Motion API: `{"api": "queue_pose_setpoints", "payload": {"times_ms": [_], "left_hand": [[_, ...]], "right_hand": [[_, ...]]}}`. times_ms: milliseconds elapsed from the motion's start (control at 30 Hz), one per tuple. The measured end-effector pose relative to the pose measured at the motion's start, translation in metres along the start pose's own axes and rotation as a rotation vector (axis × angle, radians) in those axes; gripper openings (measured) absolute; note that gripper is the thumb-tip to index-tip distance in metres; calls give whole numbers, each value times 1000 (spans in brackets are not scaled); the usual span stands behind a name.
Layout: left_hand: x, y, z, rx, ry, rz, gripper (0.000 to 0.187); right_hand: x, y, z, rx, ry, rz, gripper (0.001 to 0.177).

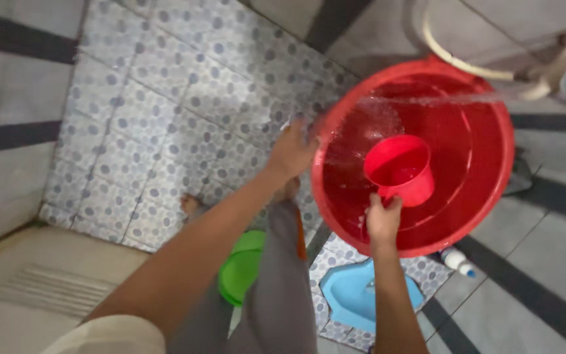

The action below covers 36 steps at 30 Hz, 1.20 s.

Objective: The person fills a red bucket with water, pours water onto a tiled floor using a red scoop, and then scrubs the floor tiles and grout with a brush.

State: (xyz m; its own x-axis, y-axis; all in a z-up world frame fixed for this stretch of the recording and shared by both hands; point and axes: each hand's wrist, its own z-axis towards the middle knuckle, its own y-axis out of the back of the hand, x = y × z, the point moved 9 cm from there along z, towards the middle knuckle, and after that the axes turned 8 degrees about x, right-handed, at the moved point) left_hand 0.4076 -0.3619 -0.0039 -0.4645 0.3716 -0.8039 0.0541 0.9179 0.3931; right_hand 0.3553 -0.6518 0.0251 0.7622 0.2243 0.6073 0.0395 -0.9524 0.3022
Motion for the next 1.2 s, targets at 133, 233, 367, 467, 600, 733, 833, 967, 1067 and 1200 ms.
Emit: {"api": "queue_pose_setpoints", "payload": {"times_ms": [133, 233, 367, 467, 600, 733, 833, 967, 1067, 1200], "left_hand": [[-57, -42, 43, -88, -194, 451, 82], [-45, -69, 58, 40, -80, 302, 74], [-37, -83, 64, 30, -32, 313, 74], [-45, -71, 64, -58, -153, 311, 74], [-37, -78, 67, 15, -71, 315, 73], [-42, -75, 65, 0, -94, 321, 79], [-32, -77, 63, 115, 26, 277, 78], [-44, -61, 57, 94, -99, 267, 74], [-32, -34, 30, -33, -217, 195, 60], [52, 20, -33, -185, -176, 81, 40]], "right_hand": [[-128, 26, 123, 123, -208, -341, 34], [-226, 27, 226, 367, -302, -951, 39], [-294, 20, 332, 260, -130, -1152, 43], [-312, -22, 363, 240, -94, -1064, 40], [-299, -72, 390, 234, -17, -826, 37], [-289, -90, 362, 239, 83, -508, 34], [-258, -63, 307, 275, 199, -160, 33], [-164, -35, 175, 276, -59, 8, 32], [-78, -7, 70, 132, -103, -122, 24], [-12, 7, -17, 162, 105, -61, 20]]}}
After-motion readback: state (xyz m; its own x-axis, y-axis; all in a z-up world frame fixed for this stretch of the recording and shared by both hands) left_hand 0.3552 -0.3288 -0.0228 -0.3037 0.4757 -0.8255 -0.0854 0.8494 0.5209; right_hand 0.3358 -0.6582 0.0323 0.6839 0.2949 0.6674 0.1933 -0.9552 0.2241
